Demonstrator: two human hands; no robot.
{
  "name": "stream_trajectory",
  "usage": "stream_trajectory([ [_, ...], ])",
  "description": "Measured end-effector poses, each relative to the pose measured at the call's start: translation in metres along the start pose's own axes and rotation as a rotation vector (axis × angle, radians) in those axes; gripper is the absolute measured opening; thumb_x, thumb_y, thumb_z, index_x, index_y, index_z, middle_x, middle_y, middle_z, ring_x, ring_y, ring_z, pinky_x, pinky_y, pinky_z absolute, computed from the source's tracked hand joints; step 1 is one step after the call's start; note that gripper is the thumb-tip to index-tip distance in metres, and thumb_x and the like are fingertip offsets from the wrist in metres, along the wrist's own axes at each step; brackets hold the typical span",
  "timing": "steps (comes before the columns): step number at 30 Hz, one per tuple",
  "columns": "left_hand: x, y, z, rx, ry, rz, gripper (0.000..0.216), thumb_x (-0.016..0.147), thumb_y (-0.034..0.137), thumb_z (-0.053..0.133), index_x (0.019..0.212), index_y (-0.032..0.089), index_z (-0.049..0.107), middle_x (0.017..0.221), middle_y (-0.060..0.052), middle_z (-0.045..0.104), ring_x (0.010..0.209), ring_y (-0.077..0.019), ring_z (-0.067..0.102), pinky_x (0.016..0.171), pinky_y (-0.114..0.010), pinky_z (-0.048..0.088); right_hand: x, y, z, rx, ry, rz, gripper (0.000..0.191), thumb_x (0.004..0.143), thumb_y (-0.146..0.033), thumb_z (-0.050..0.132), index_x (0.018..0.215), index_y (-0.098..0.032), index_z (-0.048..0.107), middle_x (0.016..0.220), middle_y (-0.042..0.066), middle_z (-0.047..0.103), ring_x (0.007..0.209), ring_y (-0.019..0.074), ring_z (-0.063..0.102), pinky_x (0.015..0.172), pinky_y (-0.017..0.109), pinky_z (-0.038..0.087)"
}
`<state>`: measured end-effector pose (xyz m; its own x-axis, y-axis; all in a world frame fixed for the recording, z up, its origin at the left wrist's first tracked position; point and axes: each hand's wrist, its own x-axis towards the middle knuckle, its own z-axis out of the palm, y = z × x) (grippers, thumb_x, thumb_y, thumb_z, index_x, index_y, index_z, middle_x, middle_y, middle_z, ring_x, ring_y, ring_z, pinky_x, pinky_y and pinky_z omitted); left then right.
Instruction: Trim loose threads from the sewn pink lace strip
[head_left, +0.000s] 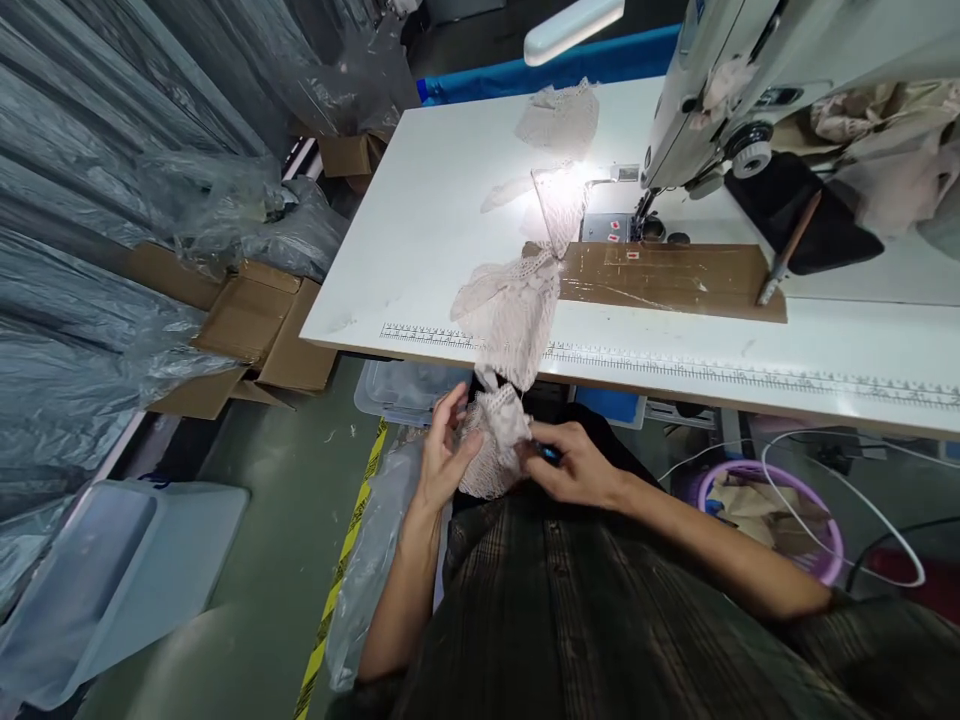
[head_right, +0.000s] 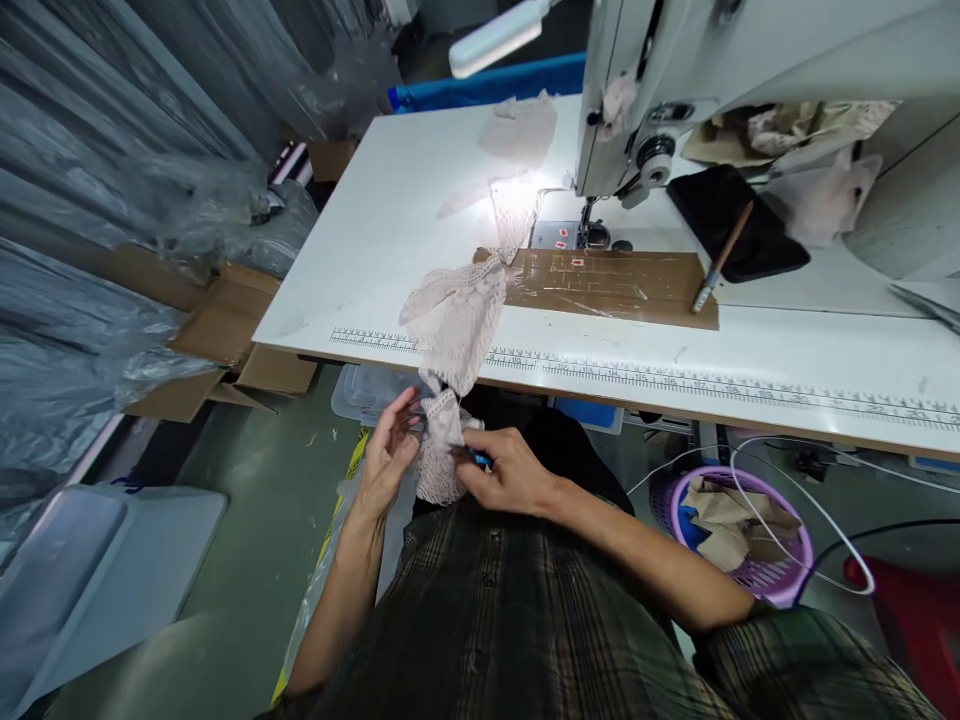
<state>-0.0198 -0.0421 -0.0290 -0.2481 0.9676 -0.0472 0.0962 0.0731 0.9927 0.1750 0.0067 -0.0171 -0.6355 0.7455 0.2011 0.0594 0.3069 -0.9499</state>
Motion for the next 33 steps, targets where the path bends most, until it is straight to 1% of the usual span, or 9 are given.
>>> stream_trajectory([
  [5, 0.009, 0.004, 0.014, -0.324, -0.444, -0.122, 0.055, 0.071, 0.064, 0.069, 0.103, 0.020, 0.074, 0.121, -0.013, 0.067, 0.118, -0.0336, 0.058, 0.103, -0.047, 0.043, -0.012, -0.005, 0.006, -0.004, -0.220, -0.156, 0.010, 0.075, -0.011, 0.049, 0.068, -0.019, 0.051, 0.057, -0.006, 0.041, 0.051, 0.0078, 0.031, 0.051, 0.022, 0.028],
  [7, 0.008, 0.005, 0.019, -0.367, -0.503, -0.167, 0.040, 0.070, 0.057, 0.073, 0.084, 0.019, 0.075, 0.111, -0.012, 0.071, 0.107, -0.0317, 0.064, 0.096, -0.046, 0.048, -0.014, -0.004, 0.004, -0.005, -0.249, -0.153, 0.009, 0.076, -0.012, 0.049, 0.070, -0.018, 0.054, 0.058, -0.006, 0.044, 0.052, 0.0081, 0.032, 0.052, 0.022, 0.029],
  [9, 0.007, 0.006, 0.021, -0.377, -0.448, -0.202, 0.030, 0.070, 0.048, 0.078, 0.073, 0.018, 0.072, 0.098, -0.010, 0.073, 0.092, -0.0260, 0.068, 0.086, -0.040, 0.052, -0.015, -0.004, -0.003, 0.006, -0.265, -0.081, 0.008, 0.079, -0.014, 0.051, 0.075, -0.017, 0.057, 0.059, -0.006, 0.045, 0.051, 0.0078, 0.033, 0.051, 0.021, 0.031],
  [12, 0.005, 0.009, 0.016, -0.289, -0.311, -0.224, 0.027, 0.068, 0.042, 0.082, 0.073, 0.017, 0.072, 0.082, -0.006, 0.073, 0.076, -0.0180, 0.066, 0.074, -0.030, 0.051, -0.013, -0.003, -0.014, 0.029, -0.200, 0.103, 0.013, 0.088, -0.025, 0.051, 0.091, -0.016, 0.060, 0.065, -0.004, 0.051, 0.053, 0.0083, 0.039, 0.052, 0.021, 0.033],
  [15, 0.003, 0.013, 0.009, -0.144, -0.263, -0.240, 0.029, 0.069, 0.041, 0.082, 0.080, 0.015, 0.075, 0.080, -0.005, 0.073, 0.068, -0.0142, 0.063, 0.064, -0.025, 0.048, -0.008, 0.001, -0.020, 0.029, -0.123, 0.222, 0.032, 0.101, -0.037, 0.033, 0.096, -0.017, 0.057, 0.072, -0.001, 0.055, 0.057, 0.0105, 0.043, 0.057, 0.024, 0.036],
  [17, 0.001, 0.016, 0.007, -0.072, -0.268, -0.259, 0.030, 0.071, 0.041, 0.081, 0.084, 0.014, 0.076, 0.080, -0.006, 0.074, 0.065, -0.0129, 0.061, 0.059, -0.023, 0.045, -0.004, 0.004, -0.020, 0.000, -0.136, 0.243, 0.042, 0.103, -0.041, 0.025, 0.086, -0.018, 0.054, 0.070, -0.001, 0.053, 0.059, 0.0115, 0.043, 0.059, 0.026, 0.036],
  [20, 0.000, 0.019, 0.006, -0.030, -0.264, -0.265, 0.030, 0.074, 0.041, 0.078, 0.087, 0.014, 0.076, 0.081, -0.006, 0.074, 0.064, -0.0125, 0.061, 0.057, -0.022, 0.043, 0.002, 0.007, -0.014, -0.050, -0.165, 0.227, 0.043, 0.102, -0.047, 0.029, 0.072, -0.020, 0.045, 0.064, -0.003, 0.047, 0.058, 0.0115, 0.041, 0.058, 0.027, 0.032],
  [28, 0.003, 0.024, 0.011, -0.010, -0.236, -0.260, 0.029, 0.073, 0.043, 0.077, 0.081, 0.015, 0.075, 0.085, -0.007, 0.075, 0.072, -0.0162, 0.064, 0.065, -0.025, 0.047, 0.009, 0.013, -0.005, -0.134, -0.090, 0.255, 0.039, 0.101, -0.045, 0.032, 0.074, -0.020, 0.047, 0.062, -0.003, 0.047, 0.055, 0.0115, 0.041, 0.058, 0.026, 0.030],
  [33, 0.005, 0.025, 0.012, -0.035, -0.227, -0.316, 0.030, 0.071, 0.042, 0.079, 0.079, 0.014, 0.074, 0.080, -0.005, 0.073, 0.065, -0.0127, 0.060, 0.061, -0.022, 0.044, 0.005, 0.012, -0.008, -0.224, -0.133, 0.237, 0.041, 0.101, -0.045, 0.030, 0.071, -0.021, 0.043, 0.062, -0.003, 0.047, 0.055, 0.0115, 0.040, 0.057, 0.026, 0.029],
])
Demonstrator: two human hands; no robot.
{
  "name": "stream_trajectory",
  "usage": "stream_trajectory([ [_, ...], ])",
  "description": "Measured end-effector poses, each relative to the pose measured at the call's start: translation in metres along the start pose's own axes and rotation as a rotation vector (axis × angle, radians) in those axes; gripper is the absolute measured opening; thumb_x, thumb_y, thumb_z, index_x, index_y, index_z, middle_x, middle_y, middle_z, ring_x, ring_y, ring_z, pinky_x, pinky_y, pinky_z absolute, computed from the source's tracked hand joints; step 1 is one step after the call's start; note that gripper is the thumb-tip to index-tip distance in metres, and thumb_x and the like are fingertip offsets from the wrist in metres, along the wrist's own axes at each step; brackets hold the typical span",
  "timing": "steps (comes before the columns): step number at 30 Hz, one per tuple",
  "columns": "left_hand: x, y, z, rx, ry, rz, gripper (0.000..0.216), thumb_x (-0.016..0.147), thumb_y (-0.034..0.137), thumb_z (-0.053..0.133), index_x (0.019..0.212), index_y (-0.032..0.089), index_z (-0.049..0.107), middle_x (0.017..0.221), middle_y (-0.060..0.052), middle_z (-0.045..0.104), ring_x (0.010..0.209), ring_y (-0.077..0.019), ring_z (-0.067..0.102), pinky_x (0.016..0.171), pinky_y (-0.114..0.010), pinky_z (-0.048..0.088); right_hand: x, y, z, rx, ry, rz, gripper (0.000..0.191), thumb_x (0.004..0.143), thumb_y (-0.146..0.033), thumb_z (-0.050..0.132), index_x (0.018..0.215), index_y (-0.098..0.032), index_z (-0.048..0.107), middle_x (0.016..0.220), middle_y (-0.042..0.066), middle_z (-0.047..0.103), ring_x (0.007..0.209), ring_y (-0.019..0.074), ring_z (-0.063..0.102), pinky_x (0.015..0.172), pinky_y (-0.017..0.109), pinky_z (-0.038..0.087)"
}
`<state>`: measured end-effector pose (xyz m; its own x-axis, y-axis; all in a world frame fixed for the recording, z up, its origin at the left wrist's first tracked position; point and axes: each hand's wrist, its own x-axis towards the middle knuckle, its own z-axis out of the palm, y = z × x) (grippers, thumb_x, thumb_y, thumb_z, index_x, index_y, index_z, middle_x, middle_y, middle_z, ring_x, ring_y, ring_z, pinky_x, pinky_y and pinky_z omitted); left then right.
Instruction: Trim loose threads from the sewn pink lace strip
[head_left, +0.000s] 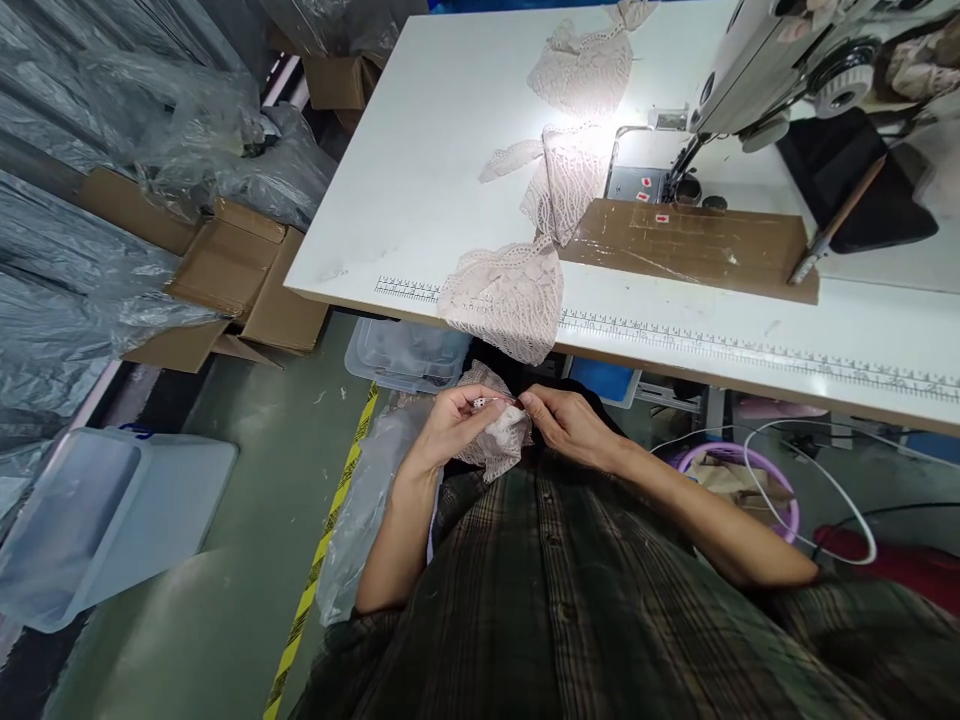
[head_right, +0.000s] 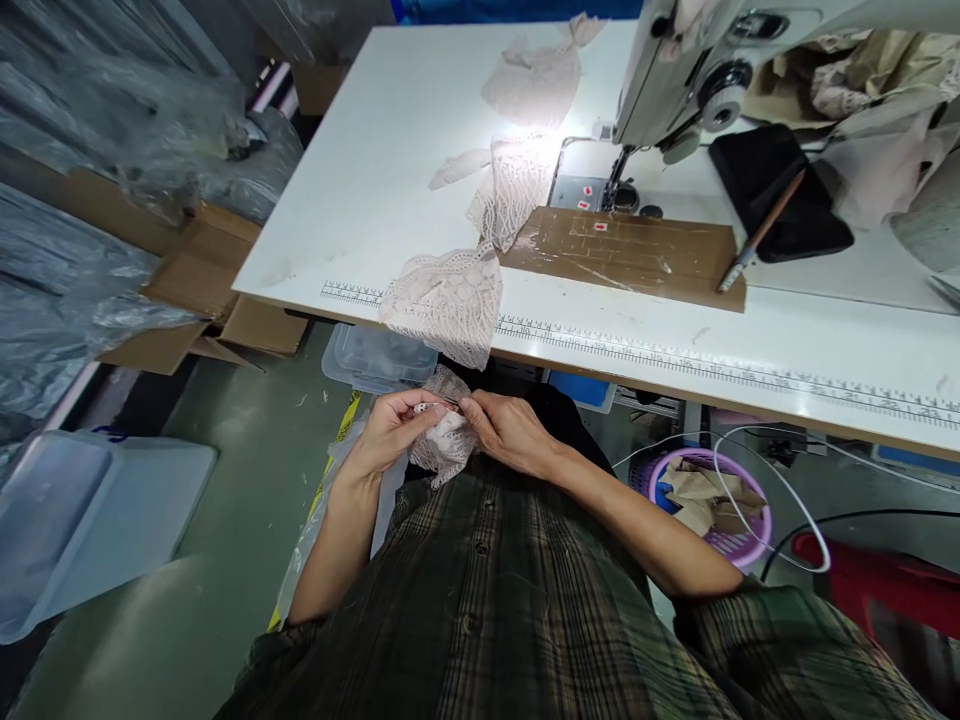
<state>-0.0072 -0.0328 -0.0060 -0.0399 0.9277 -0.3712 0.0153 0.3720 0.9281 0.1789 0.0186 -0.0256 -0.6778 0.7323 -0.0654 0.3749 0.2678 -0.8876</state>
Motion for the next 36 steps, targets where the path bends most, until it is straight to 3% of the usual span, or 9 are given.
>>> stream_trajectory([
  [6, -0.002, 0.004, 0.002, 0.022, -0.010, -0.020, 0.029, 0.072, 0.042, 0.078, 0.073, 0.014, 0.071, 0.061, 0.001, 0.062, 0.052, -0.0082, 0.049, 0.050, -0.020, 0.036, 0.006, 0.005, 0.003, -0.115, 0.008, -0.035, 0.036, 0.100, -0.042, 0.037, 0.073, -0.021, 0.048, 0.062, -0.002, 0.047, 0.054, 0.0115, 0.038, 0.056, 0.027, 0.024],
  [11, -0.003, 0.000, -0.002, 0.035, -0.024, -0.023, 0.029, 0.075, 0.043, 0.075, 0.080, 0.014, 0.073, 0.070, -0.002, 0.068, 0.057, -0.0110, 0.055, 0.055, -0.022, 0.041, 0.004, 0.015, 0.013, 0.133, -0.040, -0.006, 0.032, 0.098, -0.047, 0.041, 0.084, -0.020, 0.049, 0.065, -0.005, 0.045, 0.058, 0.0109, 0.040, 0.056, 0.024, 0.030],
  [15, 0.007, -0.009, -0.017, 0.212, -0.008, 0.081, 0.031, 0.081, 0.045, 0.068, 0.090, 0.016, 0.074, 0.086, -0.006, 0.073, 0.073, -0.0175, 0.063, 0.065, -0.025, 0.047, -0.001, 0.027, 0.026, 0.215, -0.154, 0.039, 0.034, 0.088, -0.053, 0.058, 0.089, -0.021, 0.047, 0.059, -0.009, 0.042, 0.053, 0.0100, 0.039, 0.053, 0.023, 0.031],
  [19, 0.026, -0.026, -0.030, 0.608, 0.136, 0.292, 0.036, 0.087, 0.040, 0.063, 0.117, 0.021, 0.068, 0.121, -0.010, 0.065, 0.113, -0.0273, 0.058, 0.095, -0.036, 0.045, -0.003, 0.040, 0.027, -0.009, 0.086, 0.067, 0.030, 0.086, -0.048, 0.061, 0.089, -0.020, 0.052, 0.071, -0.002, 0.056, 0.063, 0.0139, 0.052, 0.060, 0.026, 0.037],
  [22, 0.034, -0.046, -0.026, 0.865, 0.220, 0.370, 0.041, 0.091, 0.035, 0.058, 0.128, 0.018, 0.060, 0.132, -0.015, 0.056, 0.124, -0.0302, 0.050, 0.105, -0.044, 0.037, -0.004, 0.041, 0.018, -0.026, 0.312, 0.066, 0.029, 0.086, -0.048, 0.061, 0.086, -0.019, 0.056, 0.075, 0.002, 0.061, 0.066, 0.0148, 0.056, 0.062, 0.027, 0.040],
  [25, 0.032, -0.066, -0.016, 0.960, 0.137, 0.397, 0.038, 0.094, 0.035, 0.054, 0.127, 0.016, 0.060, 0.127, -0.015, 0.059, 0.120, -0.0295, 0.053, 0.103, -0.046, 0.039, -0.002, 0.030, 0.008, 0.141, 0.423, 0.106, 0.039, 0.086, -0.052, 0.061, 0.101, -0.016, 0.061, 0.061, -0.003, 0.056, 0.056, 0.0133, 0.053, 0.058, 0.026, 0.041],
  [28, 0.027, -0.083, -0.010, 1.013, 0.009, 0.426, 0.040, 0.091, 0.038, 0.060, 0.125, 0.017, 0.062, 0.130, -0.016, 0.059, 0.125, -0.0317, 0.051, 0.106, -0.049, 0.038, 0.005, 0.013, 0.002, 0.354, 0.383, 0.144, 0.049, 0.084, -0.059, 0.060, 0.107, -0.015, 0.062, 0.055, -0.004, 0.055, 0.048, 0.0125, 0.050, 0.053, 0.026, 0.041],
  [32, 0.026, -0.092, -0.017, 0.903, -0.026, 0.450, 0.039, 0.089, 0.039, 0.061, 0.122, 0.018, 0.064, 0.133, -0.016, 0.058, 0.128, -0.0312, 0.050, 0.108, -0.052, 0.037, 0.016, 0.001, 0.004, 0.482, 0.368, 0.185, 0.047, 0.081, -0.065, 0.059, 0.077, -0.018, 0.059, 0.051, -0.004, 0.049, 0.042, 0.0093, 0.038, 0.044, 0.025, 0.035],
  [36, 0.027, -0.083, -0.021, 0.439, 0.055, 0.408, 0.056, 0.080, 0.061, 0.065, 0.116, 0.019, 0.067, 0.127, -0.015, 0.062, 0.124, -0.0302, 0.054, 0.106, -0.048, 0.041, 0.012, -0.006, 0.011, 0.383, 0.398, 0.089, 0.045, 0.084, -0.058, 0.060, 0.064, -0.020, 0.050, 0.055, -0.004, 0.043, 0.052, 0.0095, 0.037, 0.049, 0.023, 0.035],
])
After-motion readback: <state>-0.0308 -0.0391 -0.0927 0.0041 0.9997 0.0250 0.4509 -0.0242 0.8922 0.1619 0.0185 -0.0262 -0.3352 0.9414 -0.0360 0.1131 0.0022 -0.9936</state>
